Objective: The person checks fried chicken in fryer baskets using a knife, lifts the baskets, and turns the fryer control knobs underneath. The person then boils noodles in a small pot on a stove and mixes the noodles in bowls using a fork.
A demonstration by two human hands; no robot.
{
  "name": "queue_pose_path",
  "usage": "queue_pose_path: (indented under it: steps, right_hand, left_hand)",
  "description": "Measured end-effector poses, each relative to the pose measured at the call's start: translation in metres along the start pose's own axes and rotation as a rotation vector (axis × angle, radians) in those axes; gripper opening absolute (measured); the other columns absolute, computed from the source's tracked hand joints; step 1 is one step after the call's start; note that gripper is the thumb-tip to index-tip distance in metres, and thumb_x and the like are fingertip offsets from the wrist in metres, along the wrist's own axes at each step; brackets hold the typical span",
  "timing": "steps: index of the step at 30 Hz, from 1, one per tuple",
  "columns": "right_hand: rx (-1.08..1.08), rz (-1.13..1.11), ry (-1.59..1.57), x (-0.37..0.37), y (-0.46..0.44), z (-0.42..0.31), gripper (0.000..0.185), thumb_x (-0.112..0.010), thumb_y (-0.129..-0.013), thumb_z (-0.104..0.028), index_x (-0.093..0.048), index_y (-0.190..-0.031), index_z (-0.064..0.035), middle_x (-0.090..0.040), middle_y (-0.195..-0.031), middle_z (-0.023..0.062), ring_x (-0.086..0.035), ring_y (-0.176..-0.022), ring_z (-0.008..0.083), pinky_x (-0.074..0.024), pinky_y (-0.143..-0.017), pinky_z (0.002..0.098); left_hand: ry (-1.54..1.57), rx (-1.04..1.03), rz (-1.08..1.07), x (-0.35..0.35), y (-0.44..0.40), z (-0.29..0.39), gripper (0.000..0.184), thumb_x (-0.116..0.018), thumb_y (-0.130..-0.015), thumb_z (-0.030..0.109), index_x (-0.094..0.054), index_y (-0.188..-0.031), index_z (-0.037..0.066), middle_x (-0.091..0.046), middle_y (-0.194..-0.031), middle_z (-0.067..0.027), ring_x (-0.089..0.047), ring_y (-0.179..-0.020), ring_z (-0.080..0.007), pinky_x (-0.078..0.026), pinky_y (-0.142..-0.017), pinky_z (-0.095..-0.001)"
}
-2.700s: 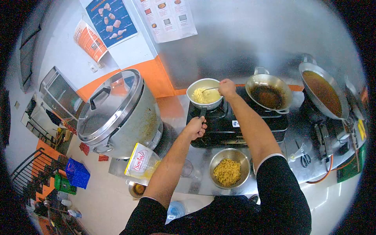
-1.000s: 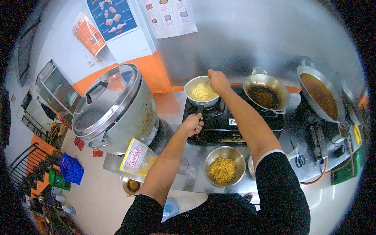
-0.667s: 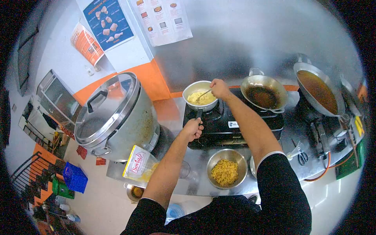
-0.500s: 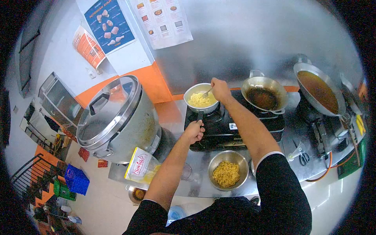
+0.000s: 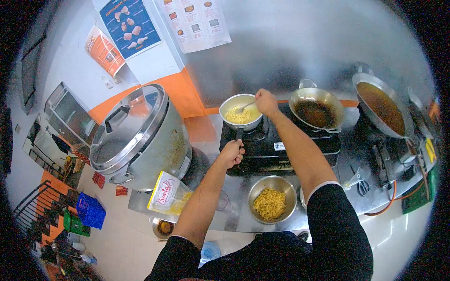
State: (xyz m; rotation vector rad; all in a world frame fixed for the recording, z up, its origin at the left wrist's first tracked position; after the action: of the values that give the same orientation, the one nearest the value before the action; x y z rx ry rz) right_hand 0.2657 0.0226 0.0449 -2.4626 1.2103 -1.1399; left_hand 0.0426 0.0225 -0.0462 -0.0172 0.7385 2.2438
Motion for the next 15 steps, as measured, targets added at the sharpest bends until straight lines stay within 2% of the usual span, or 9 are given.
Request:
queue_pose_path:
  steps: [3,4,7,10,13,15]
  right_hand:
    - [0.031,-0.127,0.122,-0.012,0.009,-0.001,0.012,-0.051,-0.079,-0.011,-0.062,-0.079,-0.0064,-0.065,-0.083,0.0188,-0.062,-0.084,0.0377,-0.048,-0.075,0.0466]
    - [0.013,-0.128,0.137,-0.01,0.009,-0.003,0.009,-0.052,-0.078,-0.009,-0.061,-0.079,-0.0062,-0.065,-0.082,0.0192,-0.062,-0.084,0.0378,-0.0479,-0.075,0.047]
    - [0.146,-0.029,0.156,0.003,0.006,-0.015,0.009,-0.049,-0.078,-0.005,-0.058,-0.077,-0.0042,-0.063,-0.079,0.019,-0.061,-0.082,0.0396,-0.0467,-0.07,0.0465]
    - [0.111,-0.023,0.175,0.01,0.004,-0.019,0.007,-0.051,-0.077,-0.006,-0.057,-0.076,-0.004,-0.063,-0.079,0.0187,-0.061,-0.081,0.0406,-0.0468,-0.07,0.0467]
    - [0.172,-0.059,0.295,0.008,0.004,-0.014,0.008,-0.051,-0.078,-0.005,-0.059,-0.078,-0.0038,-0.063,-0.079,0.0189,-0.061,-0.08,0.0405,-0.0472,-0.069,0.046]
    - [0.14,-0.023,0.255,-0.003,0.004,0.0,0.01,-0.05,-0.078,-0.004,-0.06,-0.08,-0.0041,-0.064,-0.077,0.0174,-0.062,-0.074,0.0376,-0.0475,-0.065,0.0454]
  left_hand:
    - [-0.004,0.01,-0.017,-0.001,0.002,0.003,0.022,-0.039,-0.097,0.034,-0.04,-0.095,0.012,-0.043,-0.067,-0.0017,-0.034,-0.045,-0.0083,-0.029,-0.04,-0.0234]
    - [-0.012,0.012,0.0,-0.002,0.003,0.004,0.022,-0.039,-0.098,0.035,-0.04,-0.095,0.013,-0.042,-0.066,-0.0003,-0.032,-0.045,-0.0077,-0.028,-0.04,-0.0228]
    - [-0.025,0.015,0.036,-0.003,0.007,0.004,0.022,-0.039,-0.098,0.036,-0.04,-0.093,0.015,-0.04,-0.063,0.0025,-0.03,-0.044,-0.0065,-0.027,-0.039,-0.0215]
    - [-0.026,-0.002,0.033,-0.005,0.007,0.003,0.022,-0.039,-0.098,0.036,-0.04,-0.093,0.014,-0.04,-0.063,0.0024,-0.03,-0.045,-0.0065,-0.028,-0.039,-0.0214]
    - [-0.03,-0.014,0.043,-0.006,0.006,0.002,0.022,-0.039,-0.098,0.036,-0.04,-0.093,0.014,-0.04,-0.064,0.0021,-0.03,-0.045,-0.0067,-0.027,-0.039,-0.0219]
    - [-0.036,-0.013,0.05,-0.006,0.005,0.002,0.023,-0.039,-0.098,0.036,-0.04,-0.093,0.014,-0.04,-0.064,0.0018,-0.03,-0.045,-0.0069,-0.027,-0.039,-0.0223]
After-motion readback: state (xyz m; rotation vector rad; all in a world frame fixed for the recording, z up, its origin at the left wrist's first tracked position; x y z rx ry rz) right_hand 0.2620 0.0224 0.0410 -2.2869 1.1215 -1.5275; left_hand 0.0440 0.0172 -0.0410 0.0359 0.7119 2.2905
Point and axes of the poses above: each hand's wrist, its own y-axis away from the middle knuckle, its own x-axis out of the back of the hand, z = x × y, the point moved 3 cm from there along -y, towards the middle knuckle
